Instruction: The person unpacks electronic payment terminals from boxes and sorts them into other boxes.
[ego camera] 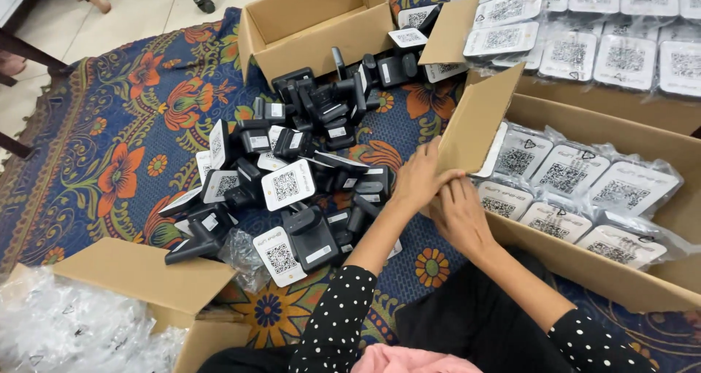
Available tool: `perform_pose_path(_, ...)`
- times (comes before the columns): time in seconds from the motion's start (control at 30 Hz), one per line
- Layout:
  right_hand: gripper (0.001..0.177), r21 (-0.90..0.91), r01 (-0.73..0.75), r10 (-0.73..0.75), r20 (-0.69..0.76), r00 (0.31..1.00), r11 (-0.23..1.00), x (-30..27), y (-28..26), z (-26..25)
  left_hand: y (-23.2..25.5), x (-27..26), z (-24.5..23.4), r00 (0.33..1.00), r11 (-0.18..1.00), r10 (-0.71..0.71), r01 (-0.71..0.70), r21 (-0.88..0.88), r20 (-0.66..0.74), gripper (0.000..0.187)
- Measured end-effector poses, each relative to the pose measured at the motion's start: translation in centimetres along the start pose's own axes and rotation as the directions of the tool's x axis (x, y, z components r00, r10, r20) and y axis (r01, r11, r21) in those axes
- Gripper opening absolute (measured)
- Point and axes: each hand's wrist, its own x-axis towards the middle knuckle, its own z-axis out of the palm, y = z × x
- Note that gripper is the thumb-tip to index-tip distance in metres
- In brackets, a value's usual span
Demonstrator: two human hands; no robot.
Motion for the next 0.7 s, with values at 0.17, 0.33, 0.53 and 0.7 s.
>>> perform_pose_path(0.17,0.066,0.006,0.111,-0.111,0.067,0.992,0.994,3.5,-0.2,1.2,-6.2,-1.9,0.8,0.953,0.953,-0.290,0.279,-0.119,-0.089,0.040)
perform_pose_path(0.33,0.056,-0.107,0.218,-0.198,0.177,0.964,0.970,6.1,1.1,6.0,-12.7,-4.7,0.7,0.882,0.900,-0.435,0.420,-0.115,-0.183,0.032)
perform_pose_path(0.53,0.029,-0.231,0.167,-0.068,0.384,0.921,0.958,7.9,2.0,8.0,-12.7,-9.5,-3.4,0.905,0.944,-0.328,0.307,-0.116,-0.272,0.032)
perform_pose_path(0.7,0.026,-0.327,0.210,-0.084,0.359,0.929,0.921,8.2,2.1,10.0,-12.0,-16.8,-10.7,0.817,0.935,-0.353,0.320,-0.149,-0.456,0.026)
